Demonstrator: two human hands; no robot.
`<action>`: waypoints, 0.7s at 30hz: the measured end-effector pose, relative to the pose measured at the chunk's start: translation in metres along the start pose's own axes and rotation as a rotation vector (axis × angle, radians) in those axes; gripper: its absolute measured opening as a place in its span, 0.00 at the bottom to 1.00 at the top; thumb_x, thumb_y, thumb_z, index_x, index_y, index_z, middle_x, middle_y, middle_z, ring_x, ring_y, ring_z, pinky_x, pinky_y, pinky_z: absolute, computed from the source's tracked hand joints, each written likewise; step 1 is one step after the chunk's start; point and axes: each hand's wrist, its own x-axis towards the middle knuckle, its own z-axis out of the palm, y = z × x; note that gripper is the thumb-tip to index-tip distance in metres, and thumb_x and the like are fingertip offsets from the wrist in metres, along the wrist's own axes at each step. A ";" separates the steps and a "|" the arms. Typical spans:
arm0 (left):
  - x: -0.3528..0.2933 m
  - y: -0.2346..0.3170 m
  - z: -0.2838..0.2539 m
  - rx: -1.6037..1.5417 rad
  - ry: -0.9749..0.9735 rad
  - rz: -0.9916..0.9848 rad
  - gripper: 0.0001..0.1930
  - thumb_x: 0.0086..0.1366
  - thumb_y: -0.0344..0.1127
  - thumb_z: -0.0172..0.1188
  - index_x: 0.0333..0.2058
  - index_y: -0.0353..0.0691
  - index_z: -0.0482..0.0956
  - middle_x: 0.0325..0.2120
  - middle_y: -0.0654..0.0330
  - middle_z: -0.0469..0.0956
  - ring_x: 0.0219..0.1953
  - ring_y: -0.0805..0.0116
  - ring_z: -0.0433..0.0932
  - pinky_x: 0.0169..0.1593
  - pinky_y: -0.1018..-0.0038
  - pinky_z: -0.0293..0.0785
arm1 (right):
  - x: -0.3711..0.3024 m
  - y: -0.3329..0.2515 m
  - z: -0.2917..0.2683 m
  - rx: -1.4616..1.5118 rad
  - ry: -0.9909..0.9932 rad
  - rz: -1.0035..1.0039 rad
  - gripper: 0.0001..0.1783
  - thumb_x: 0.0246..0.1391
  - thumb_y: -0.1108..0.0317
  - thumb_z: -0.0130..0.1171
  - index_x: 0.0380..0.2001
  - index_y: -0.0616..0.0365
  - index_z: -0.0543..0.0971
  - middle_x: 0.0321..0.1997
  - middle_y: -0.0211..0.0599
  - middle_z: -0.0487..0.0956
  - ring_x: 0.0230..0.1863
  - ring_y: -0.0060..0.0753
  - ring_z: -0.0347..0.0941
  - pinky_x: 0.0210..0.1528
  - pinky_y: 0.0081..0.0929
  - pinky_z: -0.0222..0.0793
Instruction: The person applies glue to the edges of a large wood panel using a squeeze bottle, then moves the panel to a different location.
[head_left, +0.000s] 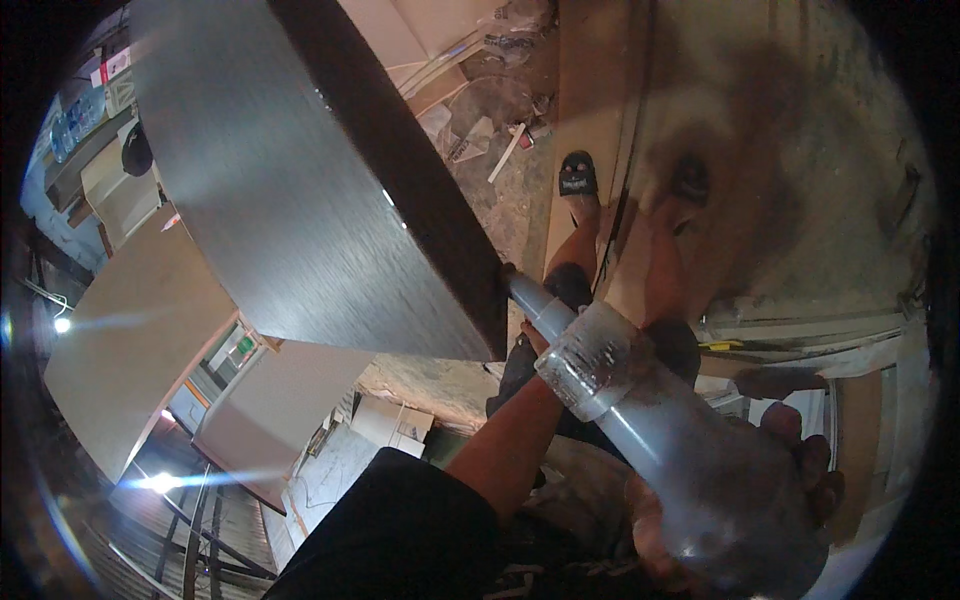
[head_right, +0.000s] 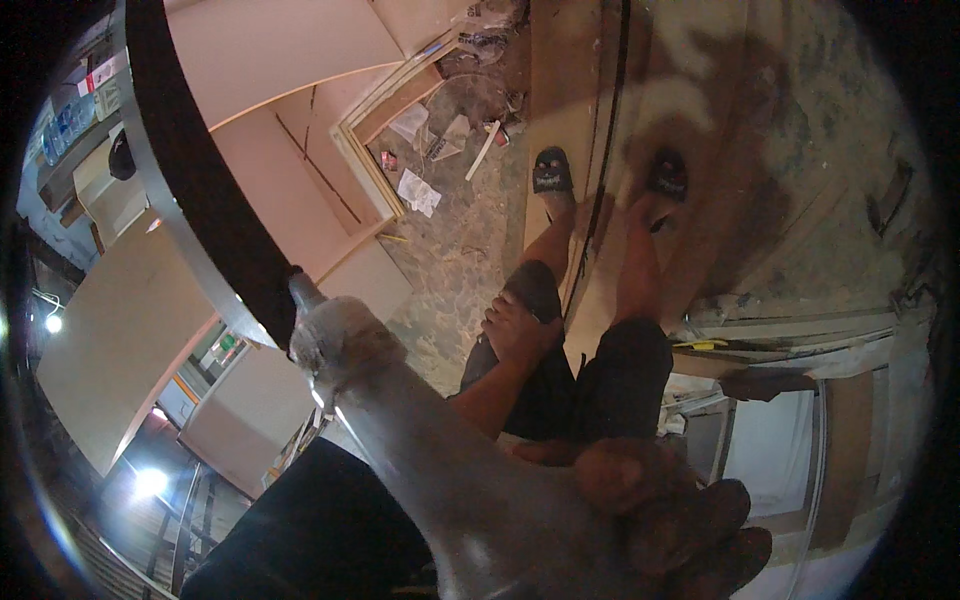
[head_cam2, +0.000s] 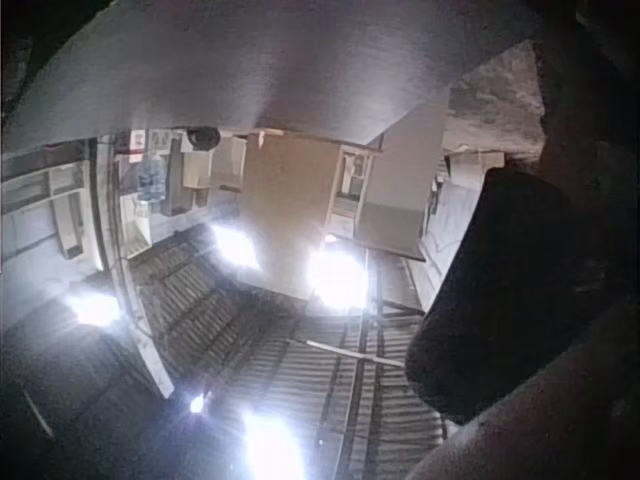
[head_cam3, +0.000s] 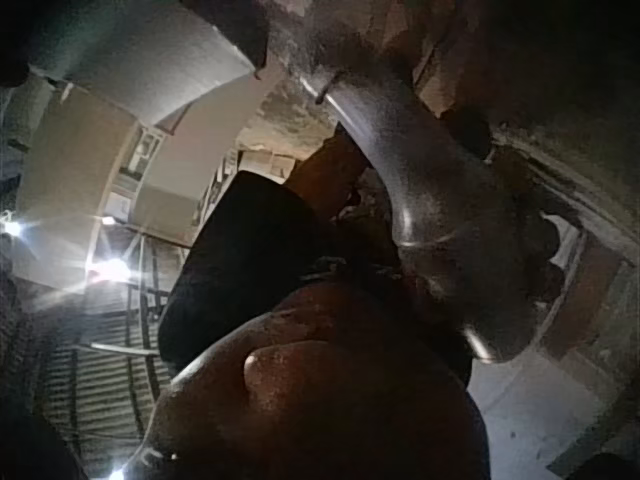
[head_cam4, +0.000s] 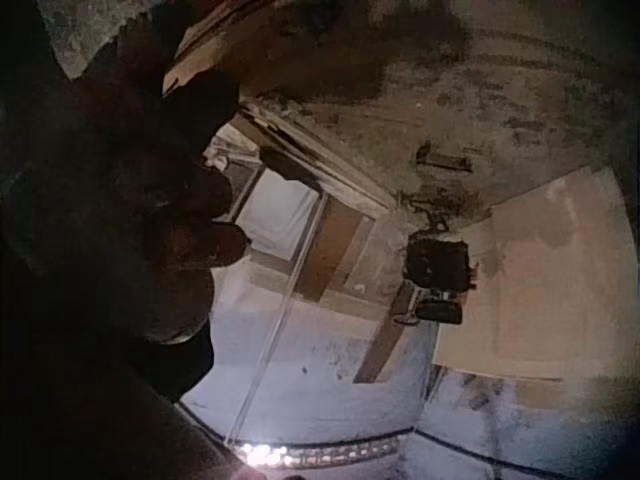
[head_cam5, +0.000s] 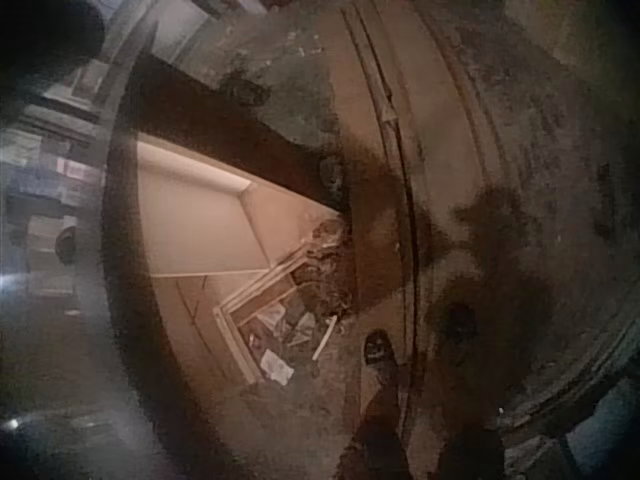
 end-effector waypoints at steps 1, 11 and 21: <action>-0.001 -0.001 -0.001 -0.016 0.028 0.000 0.52 0.44 0.65 0.67 0.57 0.29 0.61 0.48 0.51 0.69 0.51 0.55 0.71 0.55 0.63 0.65 | 0.001 0.000 0.001 0.005 -0.001 0.002 0.28 0.62 0.56 0.50 0.61 0.59 0.62 0.66 0.43 0.61 0.68 0.42 0.55 0.68 0.40 0.53; 0.014 -0.010 0.028 0.010 0.024 -0.002 0.52 0.43 0.65 0.67 0.57 0.29 0.60 0.48 0.50 0.69 0.52 0.53 0.70 0.55 0.62 0.65 | 0.000 0.005 0.003 0.004 0.007 0.006 0.29 0.62 0.56 0.50 0.61 0.59 0.62 0.67 0.43 0.61 0.68 0.42 0.55 0.69 0.39 0.52; 0.021 -0.013 0.058 0.038 0.130 0.054 0.53 0.43 0.65 0.67 0.58 0.30 0.60 0.48 0.51 0.69 0.52 0.53 0.70 0.55 0.62 0.66 | 0.010 0.013 0.016 -0.005 0.016 -0.005 0.29 0.63 0.55 0.50 0.61 0.59 0.62 0.67 0.44 0.61 0.69 0.42 0.54 0.69 0.39 0.52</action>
